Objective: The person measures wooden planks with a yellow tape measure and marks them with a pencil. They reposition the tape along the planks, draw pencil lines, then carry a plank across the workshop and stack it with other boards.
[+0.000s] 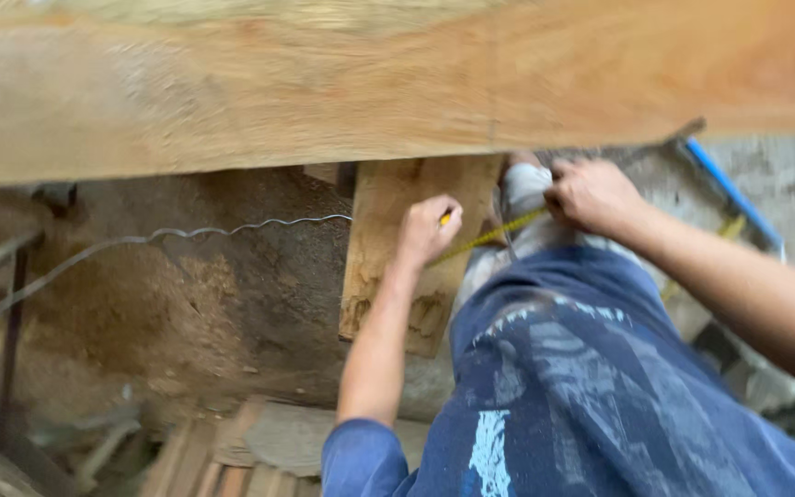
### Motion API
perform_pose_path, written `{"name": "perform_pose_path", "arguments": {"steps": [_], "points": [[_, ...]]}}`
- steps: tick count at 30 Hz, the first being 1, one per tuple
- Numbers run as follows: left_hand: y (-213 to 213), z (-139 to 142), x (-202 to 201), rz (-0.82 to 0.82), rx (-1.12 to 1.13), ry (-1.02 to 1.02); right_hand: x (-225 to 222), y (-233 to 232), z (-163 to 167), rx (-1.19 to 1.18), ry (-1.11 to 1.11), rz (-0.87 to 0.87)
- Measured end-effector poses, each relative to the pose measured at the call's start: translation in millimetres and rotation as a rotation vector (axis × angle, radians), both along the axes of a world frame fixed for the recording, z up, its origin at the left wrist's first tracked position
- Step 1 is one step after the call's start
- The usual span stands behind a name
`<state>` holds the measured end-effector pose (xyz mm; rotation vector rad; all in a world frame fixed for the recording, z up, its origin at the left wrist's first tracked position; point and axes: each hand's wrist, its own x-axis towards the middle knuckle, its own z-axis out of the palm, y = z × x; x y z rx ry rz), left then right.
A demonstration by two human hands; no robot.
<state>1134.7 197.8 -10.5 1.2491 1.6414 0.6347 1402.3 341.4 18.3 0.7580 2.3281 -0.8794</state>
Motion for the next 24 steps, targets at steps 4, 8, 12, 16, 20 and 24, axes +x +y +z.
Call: {"name": "perform_pose_path", "arguments": {"steps": [4,8,12,16,20,24], "points": [[-60.8,17.4,-12.3,0.560,-0.067,0.068,-19.5,-3.9,-9.5,-0.018,0.140,0.073],[-91.0,27.4,-17.9,0.772,-0.062,0.209,-57.5,-3.7,-20.5,-0.069,0.171,0.166],[-81.6,29.5,-30.1,0.870,0.161,0.313,-99.7,-8.6,-18.6,-0.064,0.164,0.211],[-37.7,30.2,-91.2,1.205,0.175,0.060,-145.0,-21.7,-19.4,-0.022,0.292,0.291],[40.3,23.2,-195.9,1.000,0.457,0.365,-175.8,-26.8,-36.5,0.014,0.297,0.458],[132.1,-0.3,-284.4,1.001,0.449,0.365,-179.7,-19.0,-60.1,0.040,0.381,0.480]]}}
